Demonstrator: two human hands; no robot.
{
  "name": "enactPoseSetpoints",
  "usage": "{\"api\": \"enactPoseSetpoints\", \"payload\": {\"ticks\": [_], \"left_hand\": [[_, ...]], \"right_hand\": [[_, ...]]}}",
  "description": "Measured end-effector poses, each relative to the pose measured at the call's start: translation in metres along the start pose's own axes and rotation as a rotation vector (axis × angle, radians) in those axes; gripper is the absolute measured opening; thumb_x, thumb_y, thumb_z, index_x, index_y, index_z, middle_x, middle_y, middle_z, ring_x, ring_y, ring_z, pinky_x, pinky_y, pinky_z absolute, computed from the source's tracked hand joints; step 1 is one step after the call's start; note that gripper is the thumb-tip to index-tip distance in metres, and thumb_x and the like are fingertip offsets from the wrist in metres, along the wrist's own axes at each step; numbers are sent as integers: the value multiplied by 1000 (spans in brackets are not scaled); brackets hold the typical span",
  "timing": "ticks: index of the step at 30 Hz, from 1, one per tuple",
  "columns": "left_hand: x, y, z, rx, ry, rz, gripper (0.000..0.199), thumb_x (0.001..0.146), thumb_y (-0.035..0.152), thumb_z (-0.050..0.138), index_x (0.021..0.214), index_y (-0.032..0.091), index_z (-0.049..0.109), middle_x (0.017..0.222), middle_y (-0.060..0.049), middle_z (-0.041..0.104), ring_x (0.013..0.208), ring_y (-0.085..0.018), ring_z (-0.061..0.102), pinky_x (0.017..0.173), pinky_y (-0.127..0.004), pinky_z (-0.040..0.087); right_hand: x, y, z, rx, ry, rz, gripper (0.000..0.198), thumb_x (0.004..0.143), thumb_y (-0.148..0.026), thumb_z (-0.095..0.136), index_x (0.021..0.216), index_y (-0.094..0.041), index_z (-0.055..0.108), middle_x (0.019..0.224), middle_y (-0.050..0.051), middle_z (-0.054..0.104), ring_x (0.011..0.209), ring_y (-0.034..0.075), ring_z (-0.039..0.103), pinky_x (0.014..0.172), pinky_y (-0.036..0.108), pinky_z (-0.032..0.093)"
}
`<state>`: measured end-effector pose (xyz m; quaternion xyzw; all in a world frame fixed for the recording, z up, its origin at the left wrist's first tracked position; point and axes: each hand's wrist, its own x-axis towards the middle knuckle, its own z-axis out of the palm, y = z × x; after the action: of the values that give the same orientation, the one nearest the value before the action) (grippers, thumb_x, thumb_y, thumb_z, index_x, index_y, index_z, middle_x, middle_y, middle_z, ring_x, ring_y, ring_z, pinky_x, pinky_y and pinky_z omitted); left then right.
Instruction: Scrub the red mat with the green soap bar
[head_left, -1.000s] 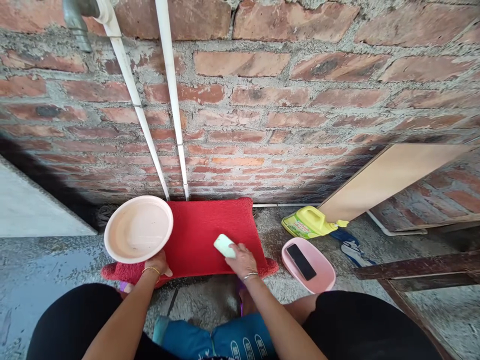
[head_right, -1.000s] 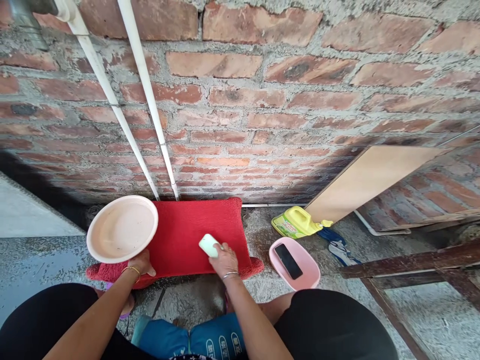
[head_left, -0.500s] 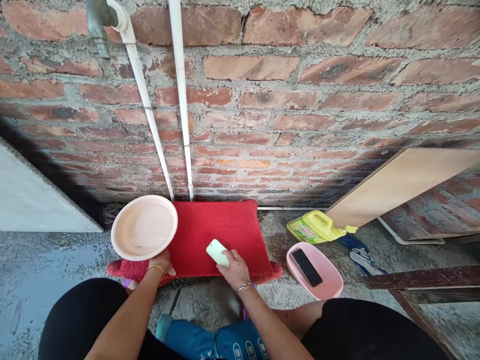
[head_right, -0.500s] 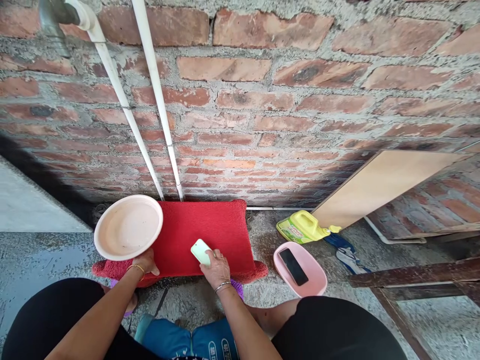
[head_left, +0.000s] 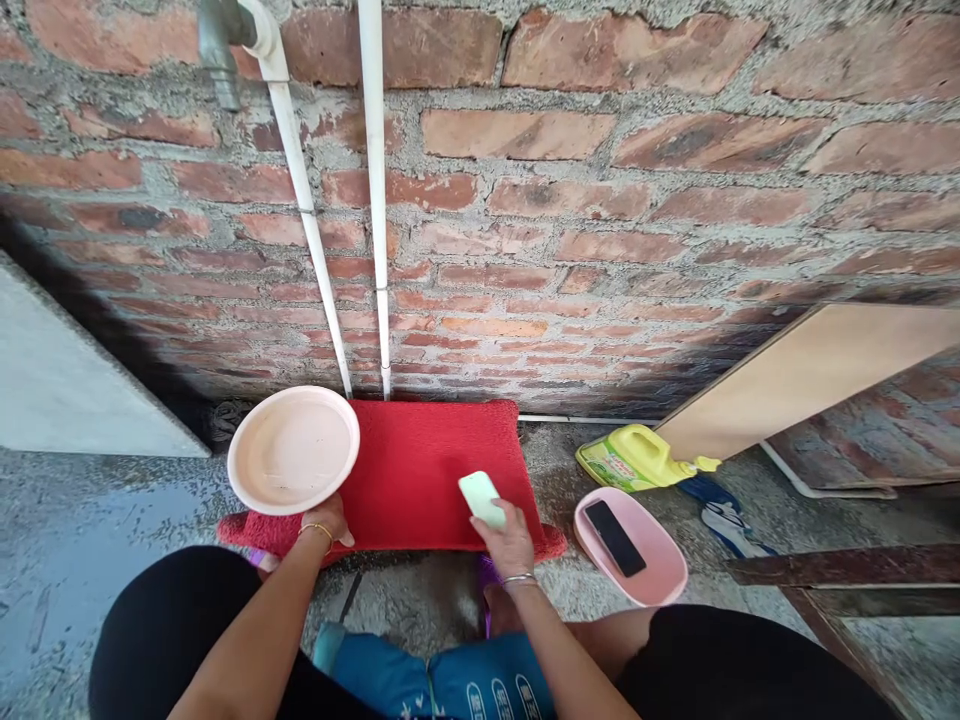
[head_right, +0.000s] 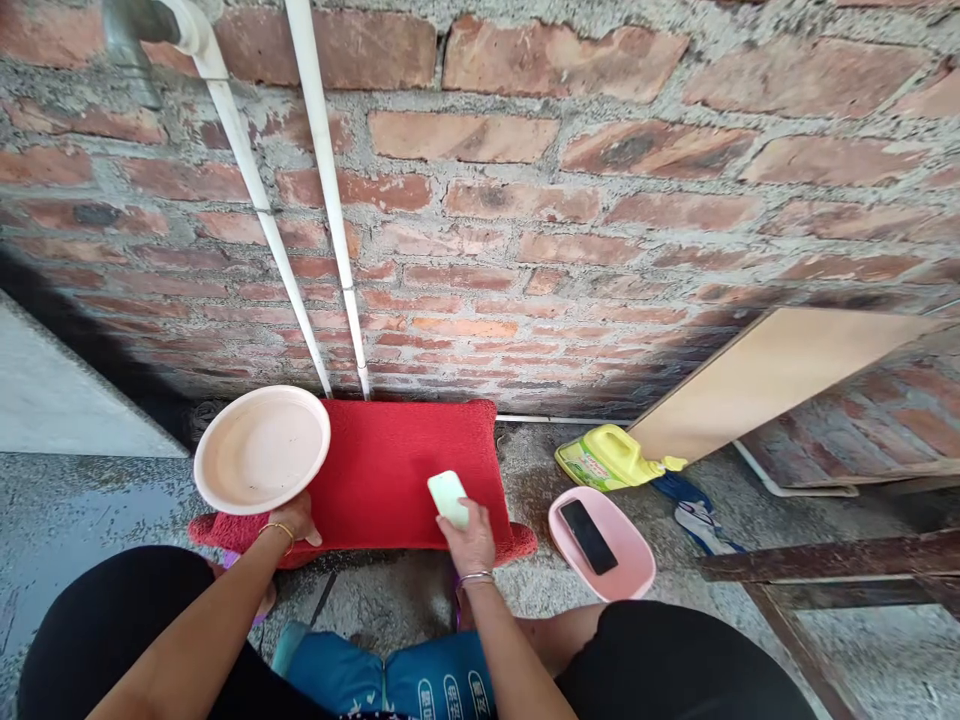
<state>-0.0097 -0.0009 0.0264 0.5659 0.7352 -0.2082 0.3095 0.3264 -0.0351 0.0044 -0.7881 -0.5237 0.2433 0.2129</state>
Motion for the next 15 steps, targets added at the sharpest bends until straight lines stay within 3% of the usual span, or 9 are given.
{"api": "enactPoseSetpoints", "payload": {"ticks": [4,8,15], "left_hand": [[-2,1,0,93,19,-2,78,42,32,84,115,13,64,126,-19,63,122,-36,55,105,-40,42],[-4,3,-3,91,24,0,73,41,31,84,111,17,66,123,-16,66,121,-36,55,105,-40,42],[-11,6,-9,141,-16,-17,75,46,35,83,115,15,63,128,-18,62,125,-34,52,105,-37,40]], "right_hand": [[-15,-10,20,-206,-210,-177,48,70,-43,67,114,-26,57,110,6,57,93,23,60,83,33,45],[-16,-7,14,-478,-235,-248,57,70,-48,70,121,-27,56,112,10,57,102,27,57,87,36,40],[-10,-28,29,-410,-251,-330,64,72,-49,69,132,-34,52,106,6,56,91,24,57,80,34,43]]}}
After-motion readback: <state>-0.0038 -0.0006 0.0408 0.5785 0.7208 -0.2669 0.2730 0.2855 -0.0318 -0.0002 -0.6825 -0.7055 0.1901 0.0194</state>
